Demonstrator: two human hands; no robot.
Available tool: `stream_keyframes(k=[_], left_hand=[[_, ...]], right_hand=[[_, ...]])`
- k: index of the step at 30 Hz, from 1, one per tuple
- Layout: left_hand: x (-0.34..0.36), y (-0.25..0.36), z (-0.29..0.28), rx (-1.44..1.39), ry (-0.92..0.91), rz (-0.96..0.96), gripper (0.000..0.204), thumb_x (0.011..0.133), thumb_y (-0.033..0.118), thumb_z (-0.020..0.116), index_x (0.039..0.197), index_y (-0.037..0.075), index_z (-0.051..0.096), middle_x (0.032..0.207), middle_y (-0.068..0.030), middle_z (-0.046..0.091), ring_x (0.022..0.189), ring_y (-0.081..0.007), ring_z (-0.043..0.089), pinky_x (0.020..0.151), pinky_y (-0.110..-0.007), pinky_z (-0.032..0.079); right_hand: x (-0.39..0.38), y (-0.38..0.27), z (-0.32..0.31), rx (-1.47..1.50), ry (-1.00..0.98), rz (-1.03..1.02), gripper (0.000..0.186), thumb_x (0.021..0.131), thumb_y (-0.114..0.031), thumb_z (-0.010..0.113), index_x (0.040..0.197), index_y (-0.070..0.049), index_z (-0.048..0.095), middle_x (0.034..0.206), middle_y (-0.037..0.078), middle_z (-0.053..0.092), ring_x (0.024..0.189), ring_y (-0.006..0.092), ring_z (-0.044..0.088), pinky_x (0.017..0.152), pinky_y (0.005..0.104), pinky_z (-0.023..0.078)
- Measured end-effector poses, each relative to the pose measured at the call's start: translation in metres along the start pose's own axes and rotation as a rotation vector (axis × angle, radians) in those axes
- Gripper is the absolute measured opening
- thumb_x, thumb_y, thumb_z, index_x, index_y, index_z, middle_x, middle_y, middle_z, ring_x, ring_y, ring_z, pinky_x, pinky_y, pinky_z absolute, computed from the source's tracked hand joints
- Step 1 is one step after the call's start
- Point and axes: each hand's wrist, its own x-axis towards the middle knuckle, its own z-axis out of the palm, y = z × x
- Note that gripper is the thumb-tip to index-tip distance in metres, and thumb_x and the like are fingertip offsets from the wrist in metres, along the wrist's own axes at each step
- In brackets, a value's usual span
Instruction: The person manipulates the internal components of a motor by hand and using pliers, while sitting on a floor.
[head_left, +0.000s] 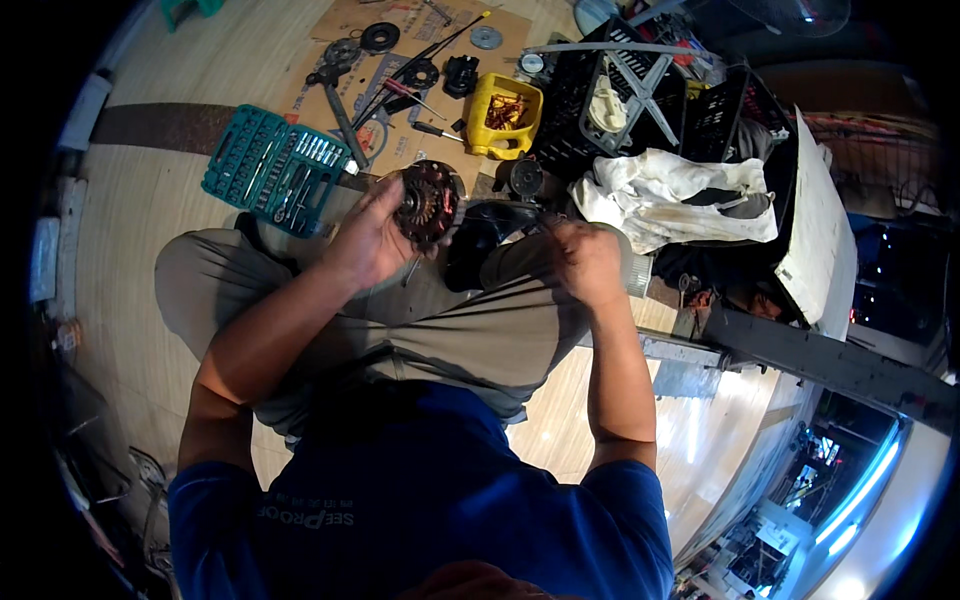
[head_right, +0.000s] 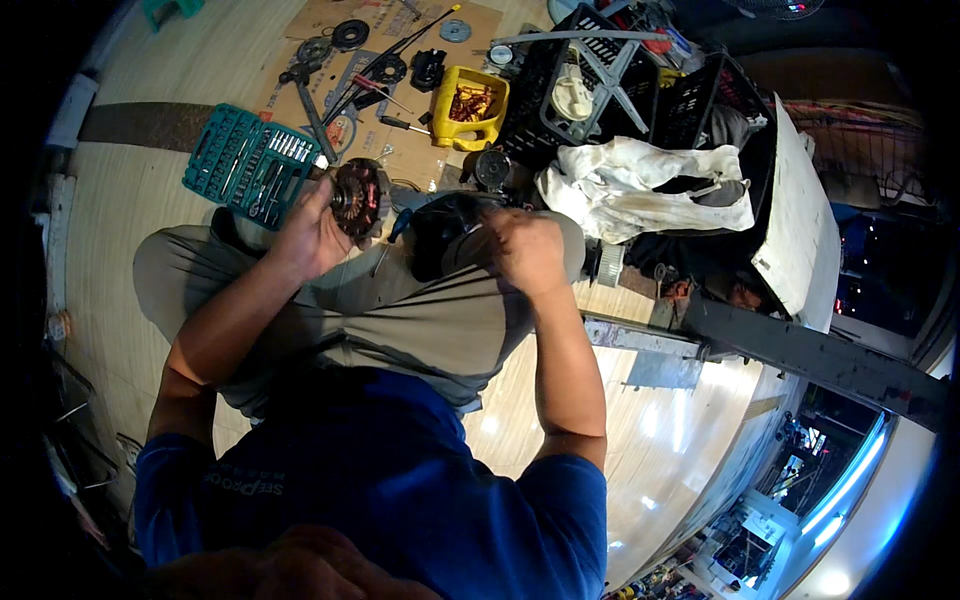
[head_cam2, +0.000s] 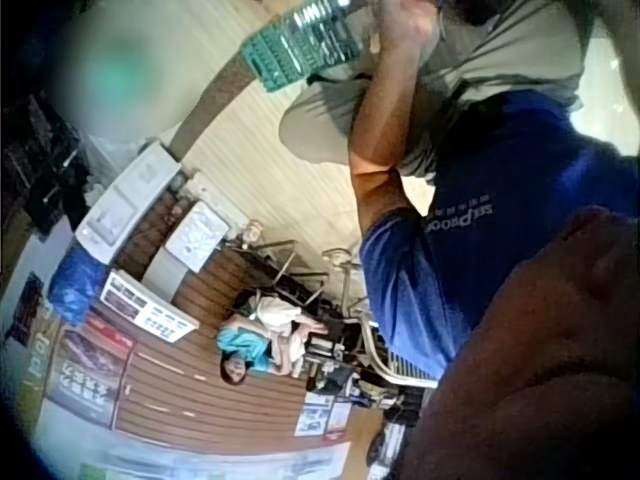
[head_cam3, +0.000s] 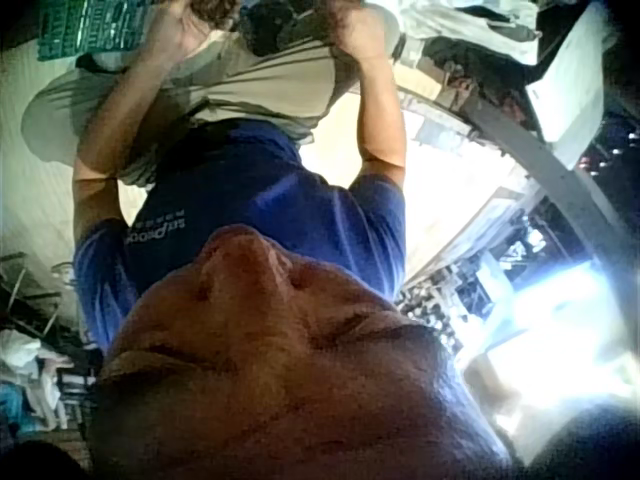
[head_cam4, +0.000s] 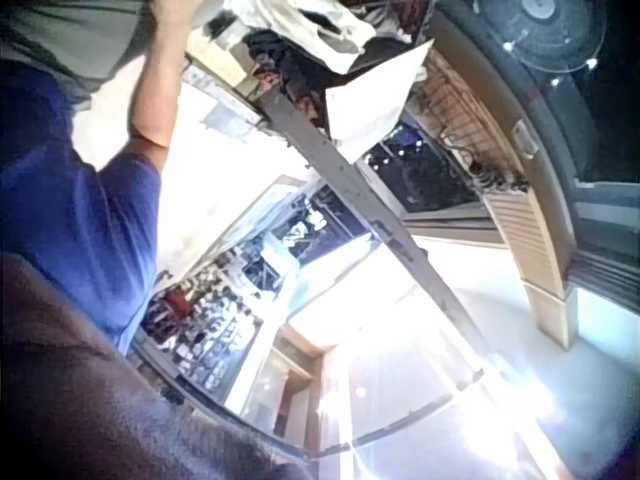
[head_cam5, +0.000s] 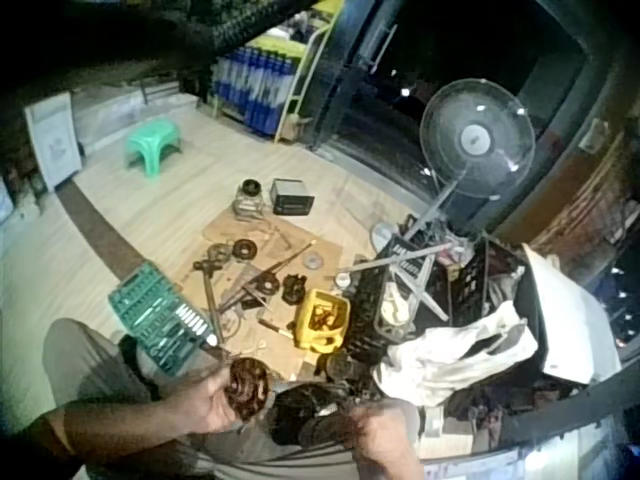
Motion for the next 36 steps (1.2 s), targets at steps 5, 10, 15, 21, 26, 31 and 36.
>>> stream_keyframes(k=[5, 10, 15, 21, 26, 31, 36], left_hand=[[0.003, 0.0, -0.005, -0.003, -0.001, -0.004, 0.037, 0.102, 0.034, 0.042, 0.126, 0.007, 0.049, 0.11, -0.014, 0.065, 0.095, -0.0284, 0.067, 0.073, -0.04, 0.056], [0.008, 0.004, -0.007, 0.009, 0.213, 0.016, 0.04, 0.101, 0.038, 0.044, 0.124, 0.006, 0.051, 0.106, -0.0132, 0.066, 0.088, -0.027, 0.067, 0.072, -0.038, 0.055], [0.006, 0.006, -0.01, 0.041, 0.217, 0.035, 0.04, 0.101, 0.038, 0.046, 0.124, 0.006, 0.051, 0.105, -0.013, 0.066, 0.088, -0.0267, 0.067, 0.071, -0.038, 0.056], [0.006, 0.005, -0.006, 0.207, 0.069, 0.094, 0.031, 0.099, 0.027, 0.05, 0.121, 0.005, 0.053, 0.104, -0.0116, 0.067, 0.088, -0.0258, 0.068, 0.068, -0.038, 0.056], [0.003, 0.004, -0.005, 0.204, 0.027, 0.078, 0.029, 0.099, 0.024, 0.051, 0.121, 0.005, 0.053, 0.105, -0.0114, 0.067, 0.088, -0.0247, 0.068, 0.068, -0.039, 0.056], [0.002, 0.002, -0.005, 0.113, 0.044, 0.044, 0.031, 0.099, 0.026, 0.05, 0.121, 0.005, 0.054, 0.107, -0.0117, 0.067, 0.089, -0.0237, 0.068, 0.069, -0.04, 0.057], [0.001, 0.001, -0.007, 0.137, 0.016, 0.072, 0.034, 0.099, 0.03, 0.05, 0.123, 0.006, 0.053, 0.107, -0.0108, 0.067, 0.089, -0.0228, 0.068, 0.07, -0.04, 0.057]], right_hand=[[0.005, 0.001, -0.011, 0.006, 0.001, 0.057, 0.021, 0.084, -0.012, 0.063, 0.104, -0.011, 0.07, 0.074, 0.015, 0.064, 0.069, 0.0347, 0.063, 0.06, 0.0418, 0.049], [-0.002, -0.006, -0.005, 0.155, 0.017, -0.002, 0.021, 0.085, -0.013, 0.065, 0.105, -0.008, 0.069, 0.075, 0.016, 0.064, 0.071, 0.0354, 0.063, 0.063, 0.0411, 0.049], [0.007, -0.03, -0.016, 0.052, -0.065, 0.193, 0.034, 0.082, -0.013, 0.069, 0.115, -0.005, 0.064, 0.089, 0.018, 0.066, 0.082, 0.038, 0.063, 0.072, 0.0431, 0.05], [0.028, -0.066, 0.007, 0.267, 0.021, 0.03, 0.044, 0.085, -0.015, 0.069, 0.123, 0.001, 0.056, 0.108, 0.024, 0.063, 0.097, 0.0399, 0.061, 0.086, 0.0418, 0.05], [0.043, -0.08, 0.027, 0.484, 0.119, 0.102, 0.017, 0.085, -0.013, 0.066, 0.097, -0.001, 0.067, 0.084, 0.019, 0.066, 0.08, 0.0367, 0.064, 0.07, 0.0408, 0.052], [0.041, -0.077, 0.035, 0.483, 0.211, -0.02, 0.01, 0.084, -0.01, 0.066, 0.091, -0.003, 0.068, 0.079, 0.016, 0.066, 0.075, 0.0346, 0.065, 0.065, 0.0392, 0.052], [0.04, -0.073, 0.028, 0.385, 0.244, -0.097, 0.008, 0.082, -0.009, 0.067, 0.089, -0.005, 0.067, 0.076, 0.014, 0.065, 0.071, 0.0329, 0.065, 0.063, 0.0391, 0.052]])
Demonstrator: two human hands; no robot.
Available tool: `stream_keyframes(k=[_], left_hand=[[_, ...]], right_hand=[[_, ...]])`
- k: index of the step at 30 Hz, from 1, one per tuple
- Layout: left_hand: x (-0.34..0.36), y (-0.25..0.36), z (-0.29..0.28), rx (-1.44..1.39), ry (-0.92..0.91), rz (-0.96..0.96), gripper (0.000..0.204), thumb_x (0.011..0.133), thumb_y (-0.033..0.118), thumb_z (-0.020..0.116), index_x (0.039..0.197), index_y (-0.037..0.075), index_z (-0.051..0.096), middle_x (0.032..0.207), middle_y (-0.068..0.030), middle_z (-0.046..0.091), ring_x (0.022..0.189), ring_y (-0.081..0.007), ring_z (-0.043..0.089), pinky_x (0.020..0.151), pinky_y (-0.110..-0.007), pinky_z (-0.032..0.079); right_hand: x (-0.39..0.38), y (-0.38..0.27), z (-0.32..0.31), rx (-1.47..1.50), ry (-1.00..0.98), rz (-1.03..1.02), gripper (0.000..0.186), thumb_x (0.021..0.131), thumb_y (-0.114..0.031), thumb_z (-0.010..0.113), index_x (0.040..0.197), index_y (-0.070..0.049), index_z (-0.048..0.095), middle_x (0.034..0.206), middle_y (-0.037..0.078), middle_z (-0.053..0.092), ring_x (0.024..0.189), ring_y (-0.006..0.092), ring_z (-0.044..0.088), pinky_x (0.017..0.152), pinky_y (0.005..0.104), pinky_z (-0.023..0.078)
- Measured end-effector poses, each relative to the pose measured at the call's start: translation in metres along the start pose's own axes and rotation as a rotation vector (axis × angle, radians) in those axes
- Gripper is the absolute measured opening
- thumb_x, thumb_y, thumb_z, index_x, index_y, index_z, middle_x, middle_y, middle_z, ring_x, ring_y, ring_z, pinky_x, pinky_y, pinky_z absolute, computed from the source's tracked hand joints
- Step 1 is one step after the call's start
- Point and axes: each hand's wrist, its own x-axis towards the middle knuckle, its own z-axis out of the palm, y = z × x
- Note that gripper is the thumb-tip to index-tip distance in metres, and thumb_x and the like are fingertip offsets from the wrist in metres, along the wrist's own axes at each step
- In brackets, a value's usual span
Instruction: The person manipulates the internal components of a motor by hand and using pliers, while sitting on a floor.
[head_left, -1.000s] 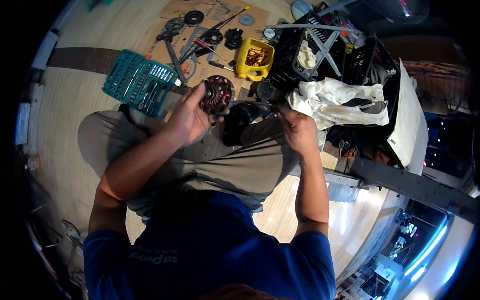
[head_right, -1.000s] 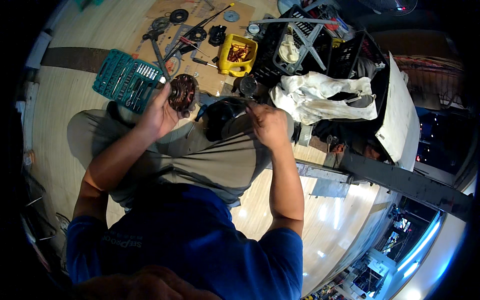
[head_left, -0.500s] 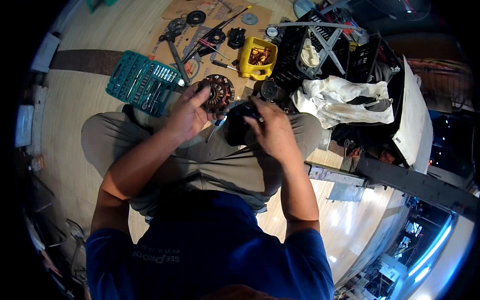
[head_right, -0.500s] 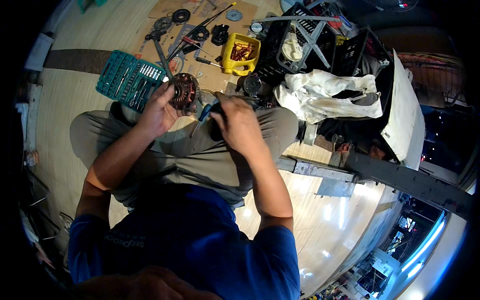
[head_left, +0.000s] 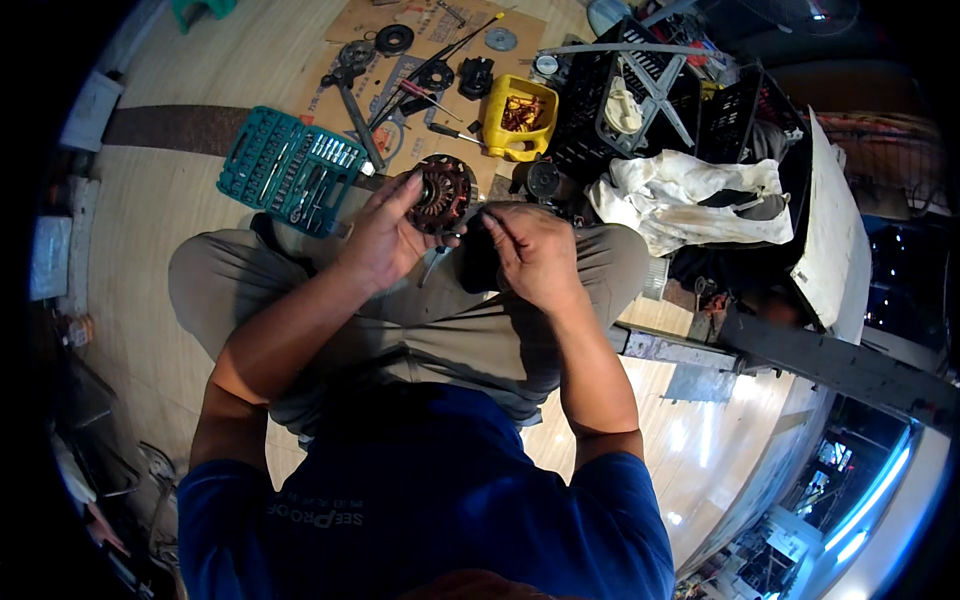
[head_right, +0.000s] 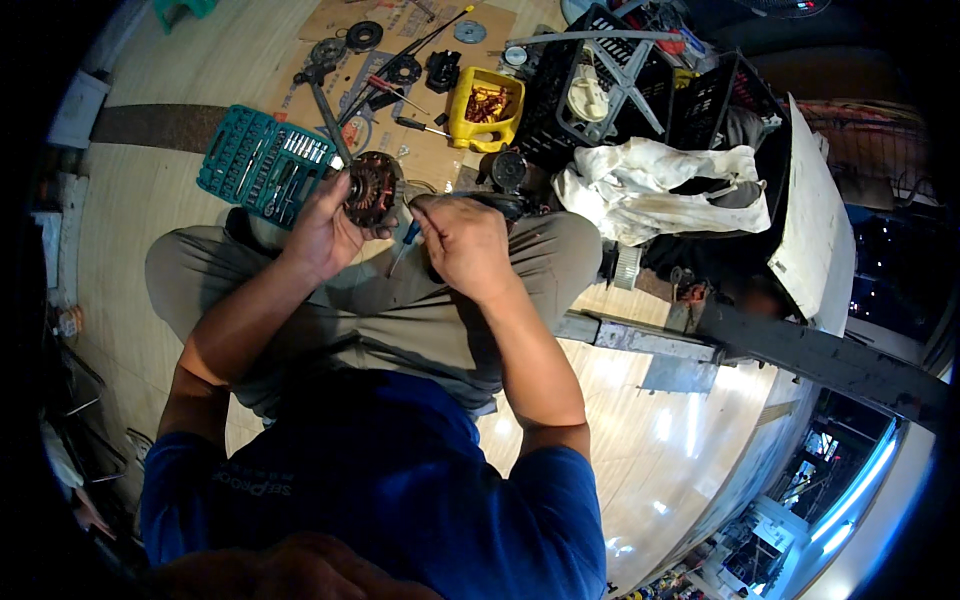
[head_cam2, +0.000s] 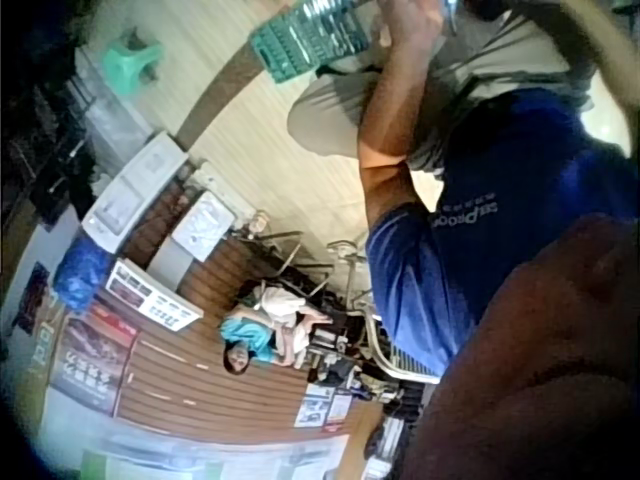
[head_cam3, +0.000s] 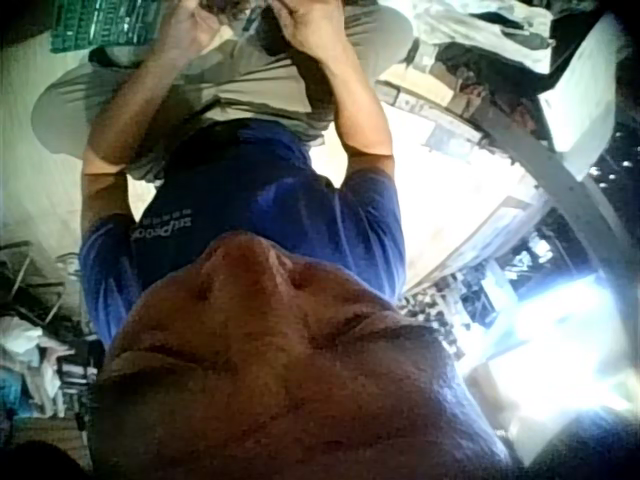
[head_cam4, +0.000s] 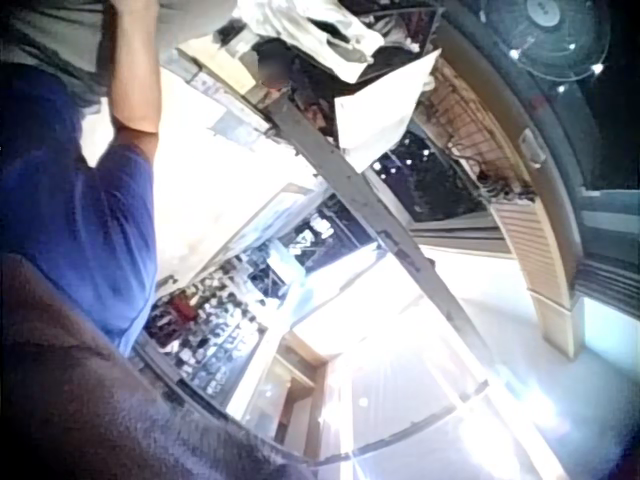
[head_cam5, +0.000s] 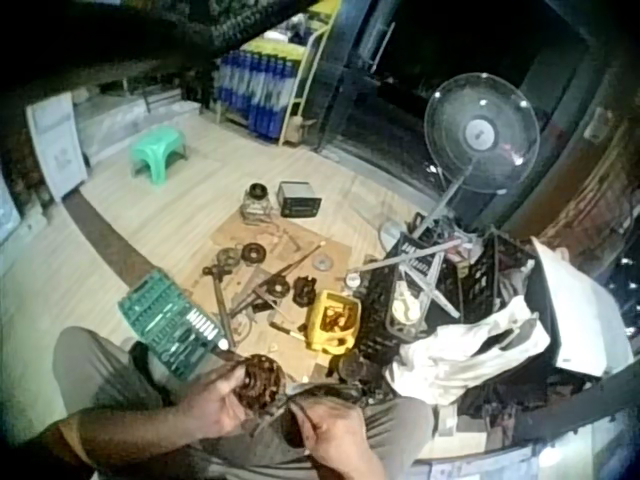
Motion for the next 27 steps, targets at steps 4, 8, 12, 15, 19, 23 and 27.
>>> stream_keyframes(k=[4, 8, 12, 15, 19, 23, 27], left_hand=[[0.005, 0.002, -0.002, -0.111, -0.033, -0.033, 0.038, 0.099, 0.035, 0.049, 0.125, 0.007, 0.053, 0.108, -0.0099, 0.067, 0.092, -0.0232, 0.067, 0.073, -0.041, 0.056], [0.007, 0.001, -0.015, -0.319, -0.055, -0.139, 0.044, 0.1, 0.042, 0.044, 0.126, 0.008, 0.053, 0.11, -0.0097, 0.067, 0.097, -0.0248, 0.065, 0.077, -0.042, 0.053], [0.011, 0.001, -0.022, -0.287, -0.125, -0.176, 0.047, 0.099, 0.046, 0.041, 0.126, 0.009, 0.054, 0.11, -0.0097, 0.067, 0.095, -0.026, 0.065, 0.076, -0.042, 0.052], [0.012, -0.001, -0.02, -0.298, -0.069, -0.167, 0.049, 0.099, 0.047, 0.041, 0.126, 0.009, 0.054, 0.109, -0.0099, 0.067, 0.093, -0.0274, 0.065, 0.076, -0.042, 0.051], [0.014, -0.003, -0.025, -0.273, -0.08, -0.15, 0.05, 0.099, 0.047, 0.041, 0.128, 0.009, 0.053, 0.111, -0.0099, 0.066, 0.096, -0.0282, 0.064, 0.078, -0.04, 0.051], [0.012, 0.002, -0.019, -0.246, -0.036, -0.078, 0.052, 0.099, 0.048, 0.042, 0.131, 0.009, 0.051, 0.117, -0.0102, 0.064, 0.103, -0.0285, 0.062, 0.082, -0.041, 0.05], [0.021, -0.001, -0.001, -0.151, 0.17, -0.018, 0.051, 0.099, 0.046, 0.042, 0.133, 0.009, 0.049, 0.121, -0.0107, 0.062, 0.108, -0.0286, 0.06, 0.091, -0.043, 0.048]], right_hand=[[0.008, -0.006, -0.006, -0.023, -0.011, 0.019, 0.008, 0.083, -0.006, 0.067, 0.09, -0.001, 0.067, 0.08, 0.015, 0.067, 0.074, 0.0325, 0.066, 0.067, 0.0369, 0.053], [0.011, -0.013, -0.002, -0.032, 0.046, -0.015, 0.008, 0.083, -0.005, 0.068, 0.09, -0.002, 0.067, 0.08, 0.014, 0.067, 0.073, 0.0317, 0.066, 0.066, 0.0373, 0.053], [0.011, -0.016, 0.002, -0.035, 0.086, -0.029, 0.007, 0.082, -0.007, 0.068, 0.088, -0.003, 0.066, 0.077, 0.013, 0.066, 0.071, 0.0322, 0.064, 0.063, 0.0386, 0.051], [0.012, -0.017, 0.002, -0.096, 0.009, 0.032, 0.01, 0.082, -0.009, 0.068, 0.088, -0.003, 0.065, 0.073, 0.012, 0.064, 0.07, 0.0324, 0.063, 0.062, 0.0394, 0.05], [0.018, -0.018, 0.001, -0.113, 0.006, 0.021, 0.012, 0.081, -0.011, 0.069, 0.089, -0.004, 0.064, 0.078, 0.012, 0.064, 0.072, 0.0328, 0.061, 0.063, 0.0401, 0.048], [0.011, -0.042, 0.002, -0.263, 0.346, -0.107, 0.018, 0.077, -0.007, 0.07, 0.094, -0.005, 0.064, 0.085, 0.012, 0.062, 0.076, 0.0332, 0.058, 0.066, 0.0395, 0.044], [-0.011, -0.044, 0.033, 0.112, 0.147, 0.219, 0.024, 0.081, -0.01, 0.066, 0.101, 0.001, 0.06, 0.086, 0.021, 0.061, 0.081, 0.04, 0.058, 0.072, 0.045, 0.046]])
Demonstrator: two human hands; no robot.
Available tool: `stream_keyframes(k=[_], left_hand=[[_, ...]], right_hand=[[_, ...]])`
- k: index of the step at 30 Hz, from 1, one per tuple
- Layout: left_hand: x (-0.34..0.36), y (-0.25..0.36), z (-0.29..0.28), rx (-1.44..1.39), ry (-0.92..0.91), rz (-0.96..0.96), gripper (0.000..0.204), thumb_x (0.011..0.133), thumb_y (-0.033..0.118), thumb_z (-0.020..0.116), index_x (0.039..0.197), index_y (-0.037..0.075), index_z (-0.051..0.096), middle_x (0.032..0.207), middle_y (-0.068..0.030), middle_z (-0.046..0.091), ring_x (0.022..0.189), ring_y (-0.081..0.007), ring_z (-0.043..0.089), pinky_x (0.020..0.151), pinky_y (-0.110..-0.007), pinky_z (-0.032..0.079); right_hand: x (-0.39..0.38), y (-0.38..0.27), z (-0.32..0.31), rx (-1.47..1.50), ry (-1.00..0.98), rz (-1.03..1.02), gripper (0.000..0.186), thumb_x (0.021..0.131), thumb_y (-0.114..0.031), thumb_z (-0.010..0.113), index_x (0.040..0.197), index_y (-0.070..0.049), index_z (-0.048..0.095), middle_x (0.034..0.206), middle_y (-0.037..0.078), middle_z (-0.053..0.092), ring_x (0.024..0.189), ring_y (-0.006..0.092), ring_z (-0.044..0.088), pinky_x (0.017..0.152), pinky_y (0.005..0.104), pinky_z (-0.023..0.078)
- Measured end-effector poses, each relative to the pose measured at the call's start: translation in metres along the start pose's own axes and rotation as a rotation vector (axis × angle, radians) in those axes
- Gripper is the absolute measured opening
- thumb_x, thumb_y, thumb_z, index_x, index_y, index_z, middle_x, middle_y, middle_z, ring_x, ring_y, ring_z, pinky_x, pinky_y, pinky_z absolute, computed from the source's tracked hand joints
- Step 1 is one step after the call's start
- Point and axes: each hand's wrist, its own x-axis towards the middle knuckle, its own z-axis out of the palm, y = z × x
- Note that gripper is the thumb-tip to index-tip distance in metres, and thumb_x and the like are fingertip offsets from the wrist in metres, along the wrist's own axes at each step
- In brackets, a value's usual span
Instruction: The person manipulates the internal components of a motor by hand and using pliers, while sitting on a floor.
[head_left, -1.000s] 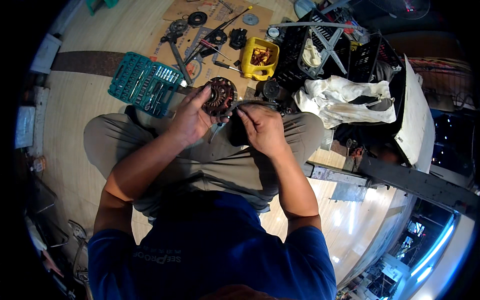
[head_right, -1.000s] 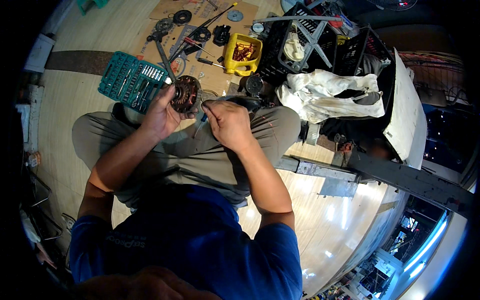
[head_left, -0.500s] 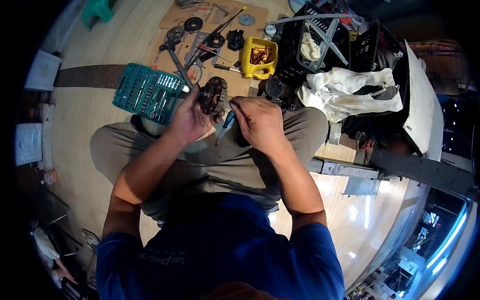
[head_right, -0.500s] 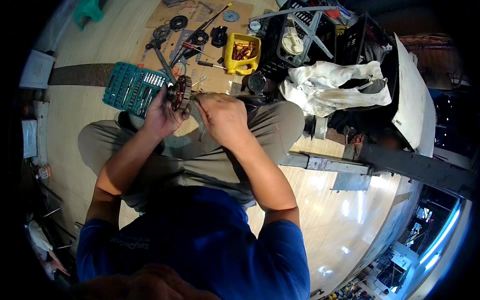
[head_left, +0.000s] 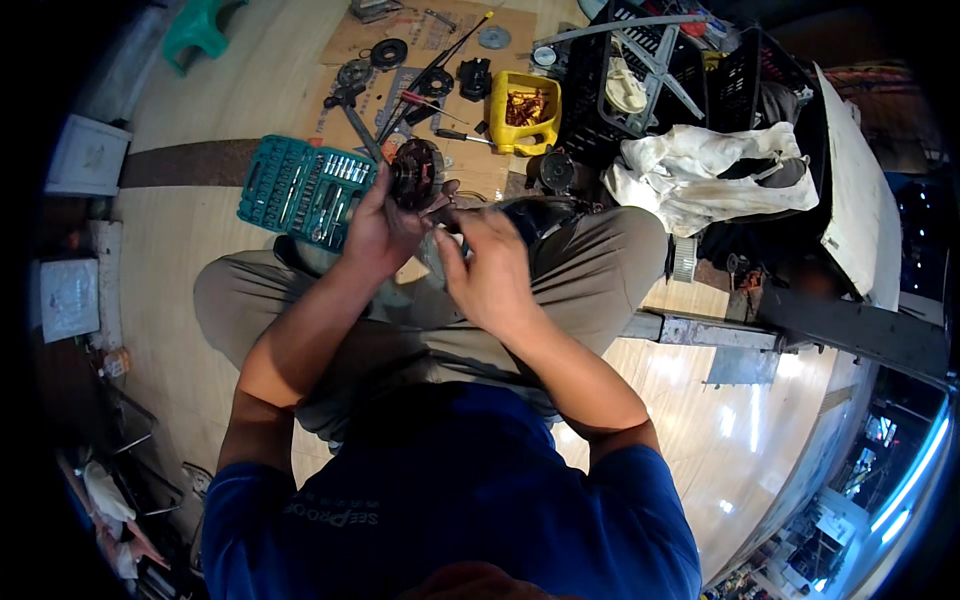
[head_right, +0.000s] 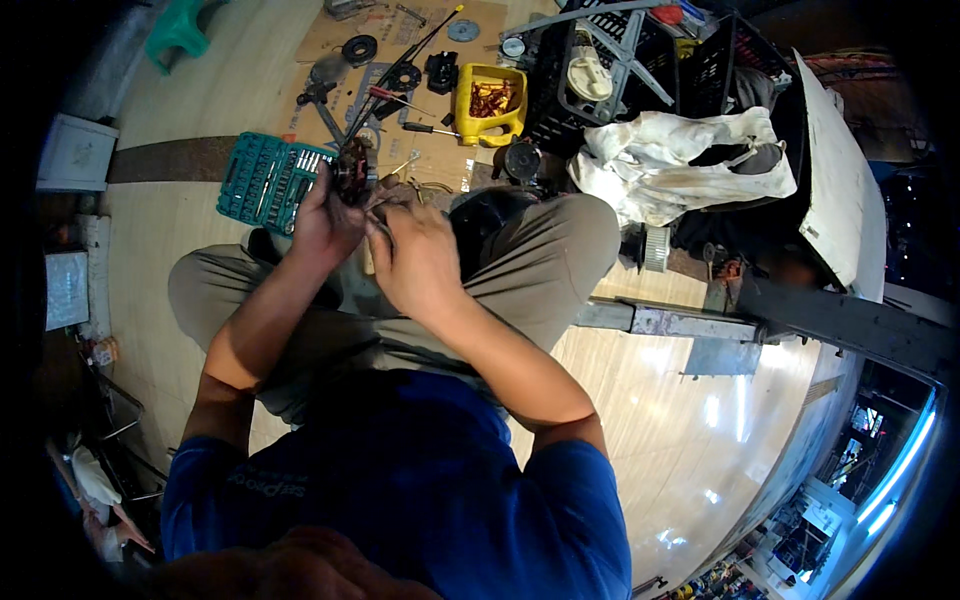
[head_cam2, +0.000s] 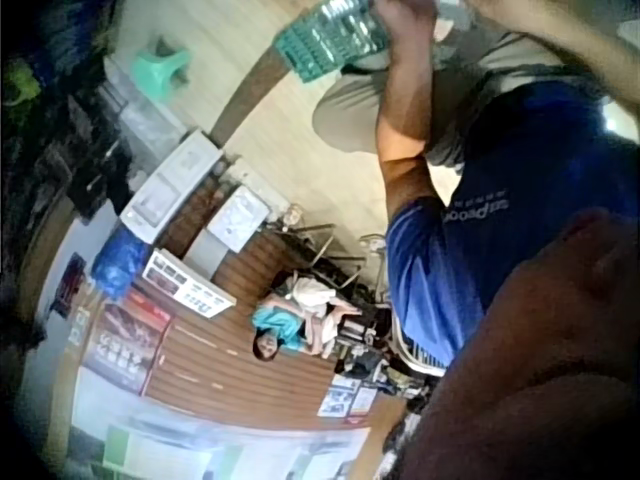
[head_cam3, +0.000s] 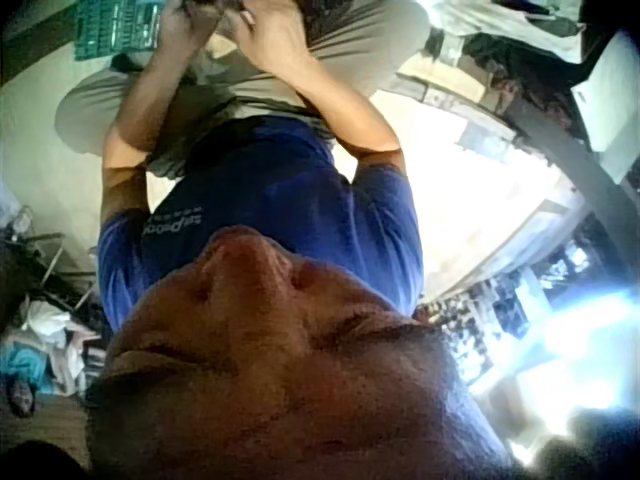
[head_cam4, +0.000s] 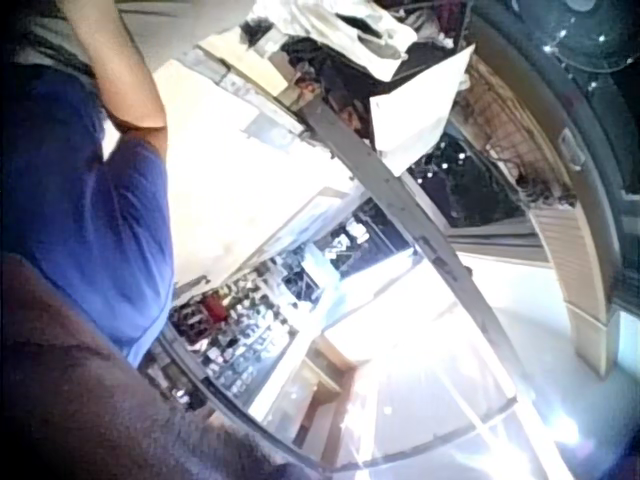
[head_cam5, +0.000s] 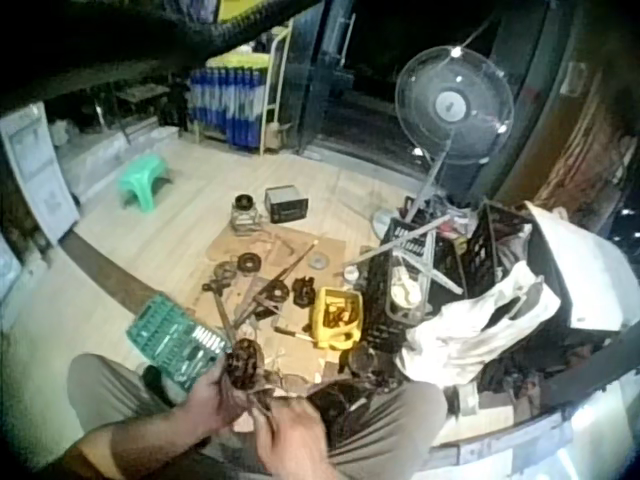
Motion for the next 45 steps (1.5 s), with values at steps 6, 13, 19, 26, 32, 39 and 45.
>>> stream_keyframes(k=[6, 13, 19, 26, 32, 39, 45], left_hand=[[0.006, 0.001, -0.025, 0.066, -0.025, 0.115, 0.047, 0.1, 0.041, 0.045, 0.132, 0.007, 0.049, 0.12, -0.011, 0.062, 0.107, -0.0264, 0.06, 0.094, -0.043, 0.046], [-0.004, 0.007, -0.022, 0.033, -0.137, 0.045, 0.041, 0.099, 0.037, 0.049, 0.126, 0.006, 0.053, 0.116, -0.01, 0.063, 0.105, -0.0232, 0.061, 0.094, -0.041, 0.046], [-0.006, 0.006, -0.016, 0.047, -0.08, 0.101, 0.035, 0.098, 0.029, 0.052, 0.123, 0.004, 0.054, 0.115, -0.0093, 0.064, 0.104, -0.0222, 0.061, 0.093, -0.039, 0.047], [-0.004, 0.005, -0.017, 0.046, -0.003, 0.131, 0.031, 0.097, 0.023, 0.055, 0.122, 0.004, 0.054, 0.112, -0.0104, 0.064, 0.103, -0.0218, 0.062, 0.093, -0.041, 0.048], [-0.007, 0.003, -0.013, 0.074, -0.012, 0.151, 0.029, 0.096, 0.02, 0.057, 0.12, 0.004, 0.054, 0.111, -0.0106, 0.065, 0.101, -0.0227, 0.064, 0.091, -0.044, 0.052], [-0.008, 0.004, -0.009, 0.084, 0.058, 0.114, 0.027, 0.095, 0.015, 0.058, 0.119, 0.002, 0.054, 0.111, -0.0105, 0.065, 0.101, -0.0221, 0.064, 0.09, -0.043, 0.054], [-0.008, 0.002, -0.011, 0.137, 0.055, 0.17, 0.031, 0.094, 0.014, 0.061, 0.122, 0.003, 0.053, 0.116, -0.0107, 0.063, 0.106, -0.0223, 0.063, 0.095, -0.042, 0.051]], right_hand=[[0.004, 0.022, 0.045, 0.502, -0.128, 0.323, 0.023, 0.091, -0.015, 0.063, 0.106, 0.002, 0.063, 0.084, 0.014, 0.068, 0.073, 0.0129, 0.058, 0.071, 0.0288, 0.049], [0.009, 0.033, 0.024, 0.226, -0.124, 0.27, 0.017, 0.093, -0.014, 0.06, 0.097, 0.0, 0.067, 0.074, 0.016, 0.065, 0.062, 0.0155, 0.057, 0.064, 0.0305, 0.048], [0.005, 0.034, 0.029, 0.316, -0.118, 0.277, 0.017, 0.093, -0.014, 0.061, 0.099, 0.001, 0.067, 0.07, 0.016, 0.063, 0.06, 0.0147, 0.055, 0.061, 0.0299, 0.048], [0.006, 0.023, 0.023, 0.293, -0.196, 0.342, 0.015, 0.089, -0.015, 0.063, 0.098, -0.005, 0.069, 0.083, 0.022, 0.065, 0.077, 0.0369, 0.066, 0.066, 0.0373, 0.051], [0.004, 0.025, 0.023, 0.33, -0.187, 0.322, 0.015, 0.089, -0.016, 0.063, 0.097, -0.004, 0.069, 0.08, 0.022, 0.064, 0.075, 0.0356, 0.066, 0.066, 0.0366, 0.051], [0.006, 0.025, 0.015, 0.377, -0.243, 0.4, 0.017, 0.092, -0.012, 0.061, 0.098, 0.003, 0.067, 0.073, 0.006, 0.065, 0.067, 0.0089, 0.053, 0.064, 0.026, 0.046], [0.009, 0.017, 0.014, 0.577, -0.256, 0.522, 0.019, 0.093, -0.014, 0.063, 0.102, 0.002, 0.069, 0.077, 0.004, 0.066, 0.072, 0.0067, 0.052, 0.068, 0.0233, 0.044]])
